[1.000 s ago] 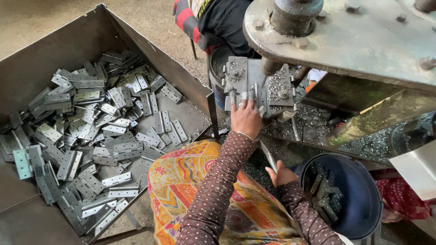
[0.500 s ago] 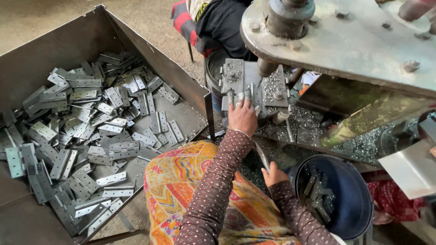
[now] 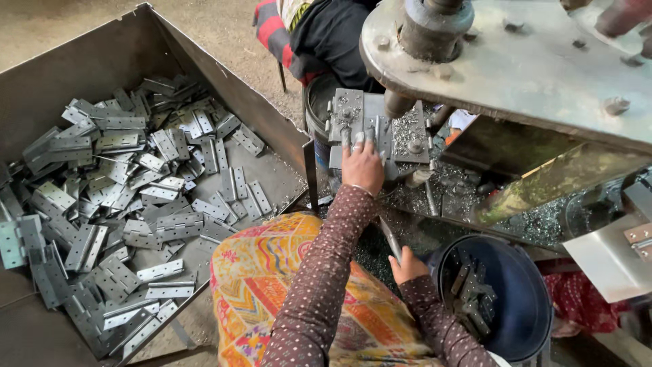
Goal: The person repeatedly picks metal hinge pieces from a bin, places them into a press machine, and operates the lever to process them. The person then removes the processed pieces and returns them to the bin. This cycle is repeated continuously.
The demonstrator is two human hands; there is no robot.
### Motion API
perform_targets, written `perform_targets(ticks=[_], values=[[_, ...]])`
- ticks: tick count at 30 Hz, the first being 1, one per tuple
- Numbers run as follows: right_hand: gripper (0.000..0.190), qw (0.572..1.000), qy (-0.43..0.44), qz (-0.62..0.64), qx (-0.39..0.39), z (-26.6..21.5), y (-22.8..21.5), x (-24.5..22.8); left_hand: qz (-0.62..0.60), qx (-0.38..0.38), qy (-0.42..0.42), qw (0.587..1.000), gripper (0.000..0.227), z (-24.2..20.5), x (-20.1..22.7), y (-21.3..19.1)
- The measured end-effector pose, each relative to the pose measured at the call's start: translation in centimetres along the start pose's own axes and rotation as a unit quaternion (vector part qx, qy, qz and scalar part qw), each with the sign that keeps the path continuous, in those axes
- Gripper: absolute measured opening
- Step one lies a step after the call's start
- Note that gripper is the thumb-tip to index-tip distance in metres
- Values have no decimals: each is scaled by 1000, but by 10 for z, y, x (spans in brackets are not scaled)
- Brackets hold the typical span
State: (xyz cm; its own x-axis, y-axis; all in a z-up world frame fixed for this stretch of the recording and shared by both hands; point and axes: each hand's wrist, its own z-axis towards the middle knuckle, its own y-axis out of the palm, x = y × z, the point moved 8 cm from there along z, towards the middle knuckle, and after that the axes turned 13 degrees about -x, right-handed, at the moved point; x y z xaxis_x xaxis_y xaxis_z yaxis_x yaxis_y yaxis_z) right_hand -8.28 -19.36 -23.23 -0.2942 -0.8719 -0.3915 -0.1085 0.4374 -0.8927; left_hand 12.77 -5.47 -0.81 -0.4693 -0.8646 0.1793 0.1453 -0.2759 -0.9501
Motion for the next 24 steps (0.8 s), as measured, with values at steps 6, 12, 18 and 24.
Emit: perform_targets(ticks=[6, 12, 18, 24], values=[[60, 978, 75, -19, -192, 26, -11, 15, 16, -148, -4, 989, 28, 10, -6, 24], [50, 990, 66, -24, -121, 5, -12, -6, 14, -101, -15, 995, 31, 30, -10, 16], [56, 989, 62, -19, -133, 12, -2, 0, -18, -104, 0, 994, 30, 0, -9, 15], [56, 987, 51, -70, -137, 21, -14, 10, 10, -95, -1, 995, 26, 23, -10, 13]])
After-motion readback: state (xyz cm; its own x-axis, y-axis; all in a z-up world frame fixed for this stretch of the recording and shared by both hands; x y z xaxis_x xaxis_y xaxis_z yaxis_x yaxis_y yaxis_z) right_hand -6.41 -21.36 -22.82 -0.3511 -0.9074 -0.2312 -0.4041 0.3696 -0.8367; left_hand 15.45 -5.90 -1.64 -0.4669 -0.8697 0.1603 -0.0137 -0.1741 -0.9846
